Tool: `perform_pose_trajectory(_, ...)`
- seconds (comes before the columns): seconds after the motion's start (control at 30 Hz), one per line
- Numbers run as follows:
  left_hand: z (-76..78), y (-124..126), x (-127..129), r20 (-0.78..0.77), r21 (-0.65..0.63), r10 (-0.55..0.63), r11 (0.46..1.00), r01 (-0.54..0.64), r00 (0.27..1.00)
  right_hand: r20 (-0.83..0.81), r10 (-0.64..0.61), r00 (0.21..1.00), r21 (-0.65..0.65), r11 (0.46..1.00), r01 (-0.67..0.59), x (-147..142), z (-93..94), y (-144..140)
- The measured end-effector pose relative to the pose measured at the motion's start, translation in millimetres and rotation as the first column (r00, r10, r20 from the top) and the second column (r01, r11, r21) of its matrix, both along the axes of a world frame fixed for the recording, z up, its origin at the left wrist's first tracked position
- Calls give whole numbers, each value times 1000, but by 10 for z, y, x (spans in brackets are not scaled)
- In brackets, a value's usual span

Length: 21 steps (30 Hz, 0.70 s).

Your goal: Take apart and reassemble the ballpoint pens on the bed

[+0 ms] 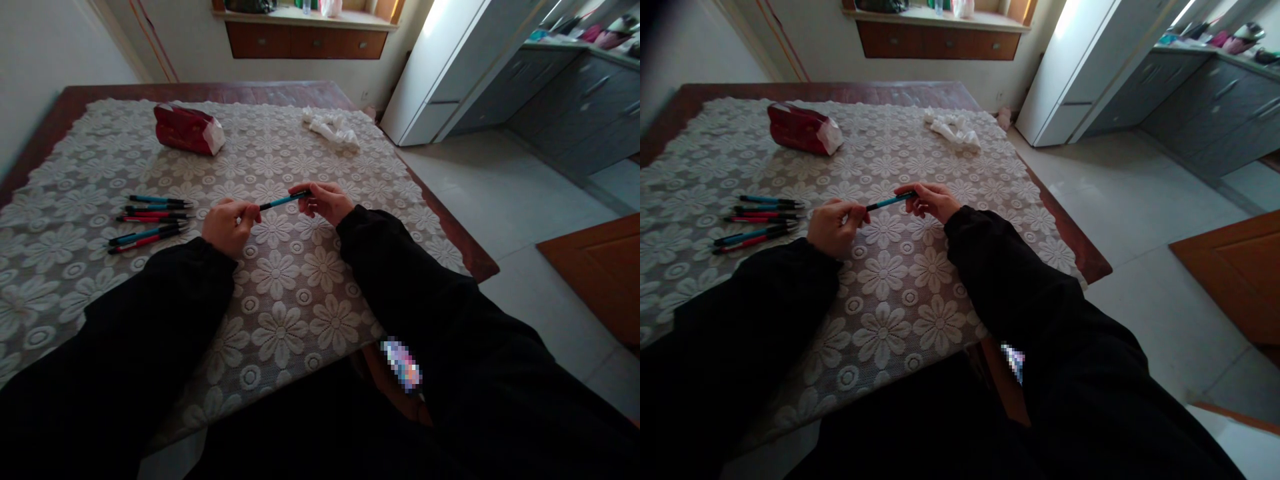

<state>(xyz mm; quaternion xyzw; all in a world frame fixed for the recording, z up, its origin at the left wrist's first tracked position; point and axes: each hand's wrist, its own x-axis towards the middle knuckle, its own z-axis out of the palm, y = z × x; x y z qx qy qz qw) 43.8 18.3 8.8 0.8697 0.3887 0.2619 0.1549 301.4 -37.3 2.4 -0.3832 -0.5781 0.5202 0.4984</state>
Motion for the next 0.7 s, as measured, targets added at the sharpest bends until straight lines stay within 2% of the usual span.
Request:
perform_pose_trajectory(0.1,25,-5,-2,33,-10,-48,999,49,998,-152,60,987,-132,988,-80,1,46,-51)
perform_pose_trajectory(0.23,37,-15,-9,31,-7,-117,993,118,993,-227,80,971,-196,972,-126,3,30,-85)
perform_pose_trajectory(0.43,-16,12,3,6,37,-99,994,99,995,-197,38,980,-222,971,-83,28,45,-40)
perform_pose_trajectory(0.7,-71,48,14,3,68,-53,996,52,999,-101,35,994,-168,984,-52,87,-23,46)
